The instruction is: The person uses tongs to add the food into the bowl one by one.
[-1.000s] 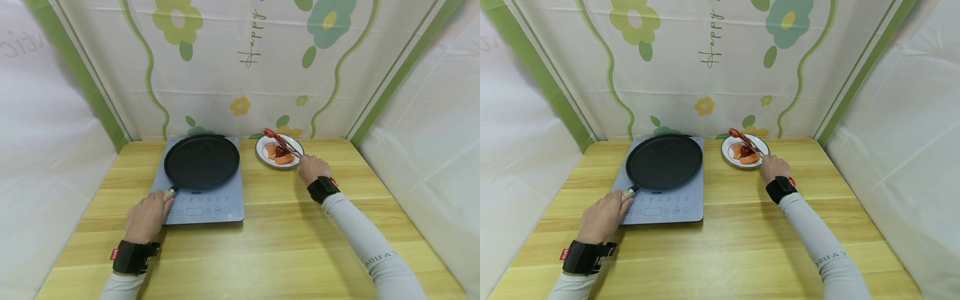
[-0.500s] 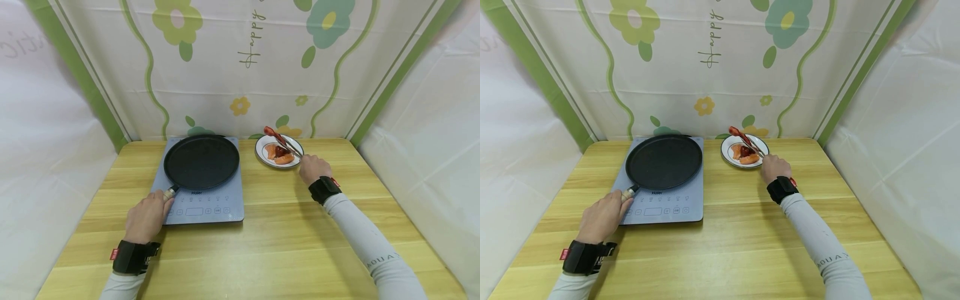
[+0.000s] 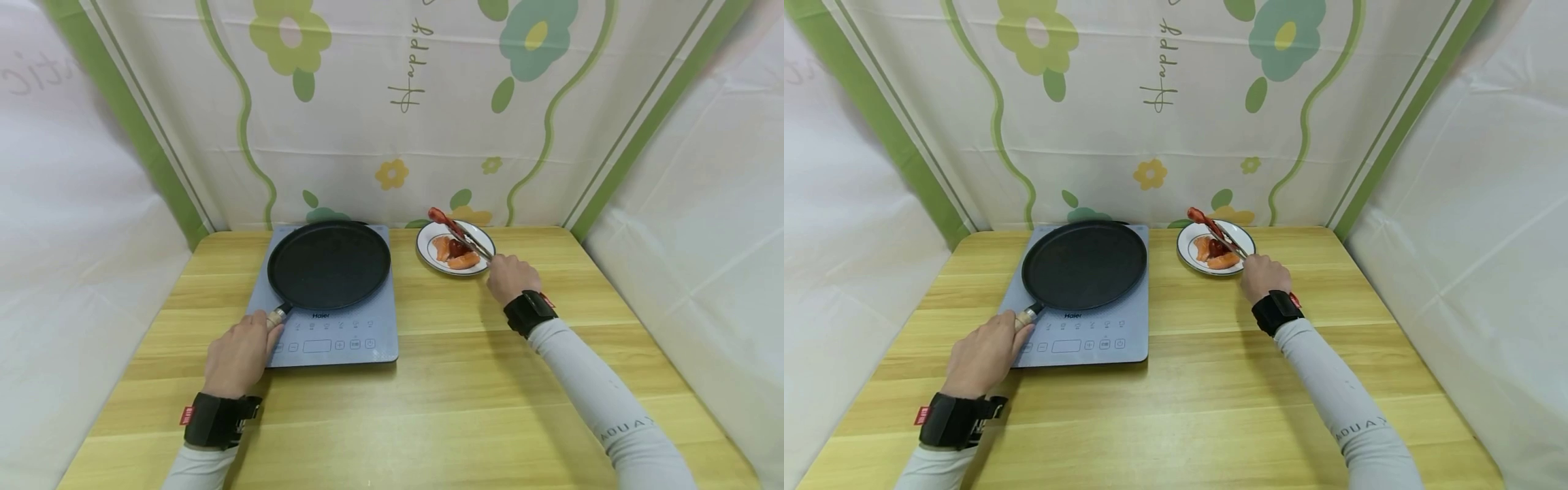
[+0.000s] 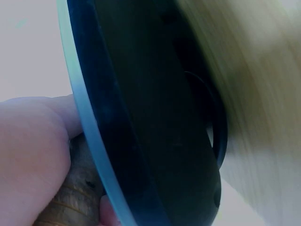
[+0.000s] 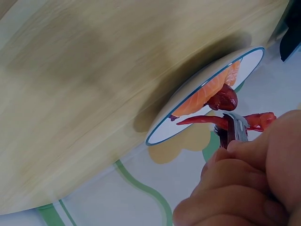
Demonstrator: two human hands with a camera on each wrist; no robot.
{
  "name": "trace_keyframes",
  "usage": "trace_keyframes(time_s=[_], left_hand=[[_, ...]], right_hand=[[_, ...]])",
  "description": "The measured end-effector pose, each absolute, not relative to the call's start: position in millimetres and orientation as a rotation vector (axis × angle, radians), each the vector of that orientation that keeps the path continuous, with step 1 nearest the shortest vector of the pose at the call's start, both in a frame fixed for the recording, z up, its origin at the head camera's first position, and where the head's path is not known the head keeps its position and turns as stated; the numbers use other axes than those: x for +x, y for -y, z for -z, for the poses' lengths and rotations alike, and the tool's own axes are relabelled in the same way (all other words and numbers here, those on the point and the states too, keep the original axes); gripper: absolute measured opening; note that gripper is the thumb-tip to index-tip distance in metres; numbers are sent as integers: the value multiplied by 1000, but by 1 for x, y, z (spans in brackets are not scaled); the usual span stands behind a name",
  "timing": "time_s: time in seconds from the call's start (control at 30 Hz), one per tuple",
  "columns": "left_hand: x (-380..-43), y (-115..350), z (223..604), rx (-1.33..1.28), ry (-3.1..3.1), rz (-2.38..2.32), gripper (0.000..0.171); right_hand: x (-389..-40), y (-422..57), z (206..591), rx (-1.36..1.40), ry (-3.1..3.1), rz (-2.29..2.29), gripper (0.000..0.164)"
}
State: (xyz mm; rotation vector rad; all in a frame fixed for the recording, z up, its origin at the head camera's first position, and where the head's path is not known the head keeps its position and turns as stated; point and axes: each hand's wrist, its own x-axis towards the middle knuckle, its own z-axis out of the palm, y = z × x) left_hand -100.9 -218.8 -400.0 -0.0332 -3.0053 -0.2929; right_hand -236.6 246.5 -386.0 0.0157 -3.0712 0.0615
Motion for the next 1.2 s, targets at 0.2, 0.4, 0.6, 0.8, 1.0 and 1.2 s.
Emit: trace_keyframes(time_s=[0.2,0.4,0.6,0.8,1.0,1.2], left_hand=[[-101,219,400,-33,3005,299,37],[-100,219,400,-36,3001,297,37],[-101,219,400,-38,3001,287,38],[-101,219,401,-34,3003,292,38],[-101,219,401,-32,3013,296,37],[-101,220,401,-28,3013,298,37]], right_hand=[[-234,-243,383,5,3080,-40,27],[-232,-243,381,34,3079,-53,30],[-232,-241,380,35,3076,-65,34],[-233,-241,379,50,3062,-54,35],[-234,-243,380,60,3043,-60,36],[-232,-243,378,74,3041,-84,36]])
